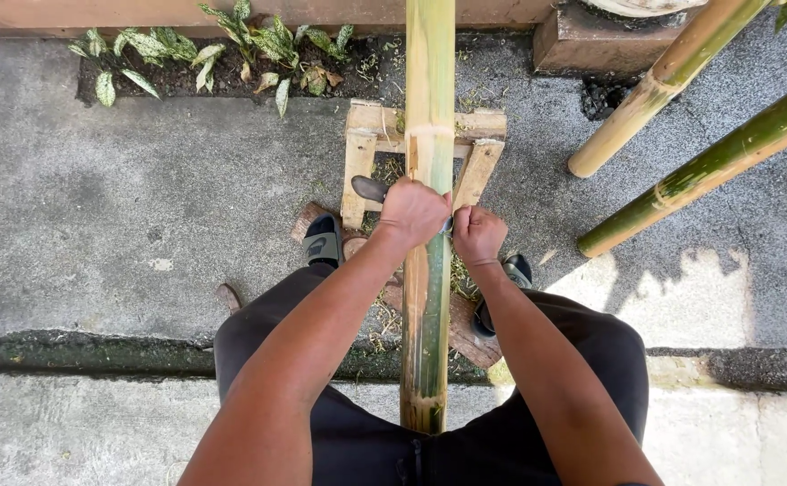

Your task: Using a knife to shave and smooth the nodes of a green bamboo pole.

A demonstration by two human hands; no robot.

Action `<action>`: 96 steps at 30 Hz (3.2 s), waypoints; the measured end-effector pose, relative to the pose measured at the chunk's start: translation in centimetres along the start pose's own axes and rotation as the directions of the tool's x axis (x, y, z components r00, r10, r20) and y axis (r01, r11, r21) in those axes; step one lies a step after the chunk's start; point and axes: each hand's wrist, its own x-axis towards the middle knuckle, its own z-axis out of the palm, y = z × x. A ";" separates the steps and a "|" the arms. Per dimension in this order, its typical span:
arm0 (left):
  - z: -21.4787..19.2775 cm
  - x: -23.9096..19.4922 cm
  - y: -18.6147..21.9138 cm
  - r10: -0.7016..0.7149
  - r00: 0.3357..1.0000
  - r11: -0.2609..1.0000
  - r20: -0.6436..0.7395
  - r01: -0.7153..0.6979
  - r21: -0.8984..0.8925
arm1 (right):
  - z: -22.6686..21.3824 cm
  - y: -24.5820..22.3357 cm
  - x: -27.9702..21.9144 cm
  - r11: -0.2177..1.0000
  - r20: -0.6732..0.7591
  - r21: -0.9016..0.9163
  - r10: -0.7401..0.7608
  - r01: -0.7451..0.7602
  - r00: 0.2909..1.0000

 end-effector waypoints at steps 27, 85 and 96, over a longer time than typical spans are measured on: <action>3.6 -6.4 4.8 0.073 0.968 0.996 -0.242 -0.057 0.073 | -4.0 -1.1 -7.6 0.998 0.008 -0.007 -0.070 0.070 0.998; 5.8 -14.1 11.0 0.055 0.996 0.998 -0.076 -0.057 -0.027 | -8.1 0.0 -17.2 0.975 0.211 -0.100 -0.173 0.197 0.962; 6.1 -18.8 13.4 -0.001 0.967 0.998 -0.256 -0.015 -0.061 | -11.6 -2.5 -19.9 0.990 0.261 0.000 -0.138 0.143 0.955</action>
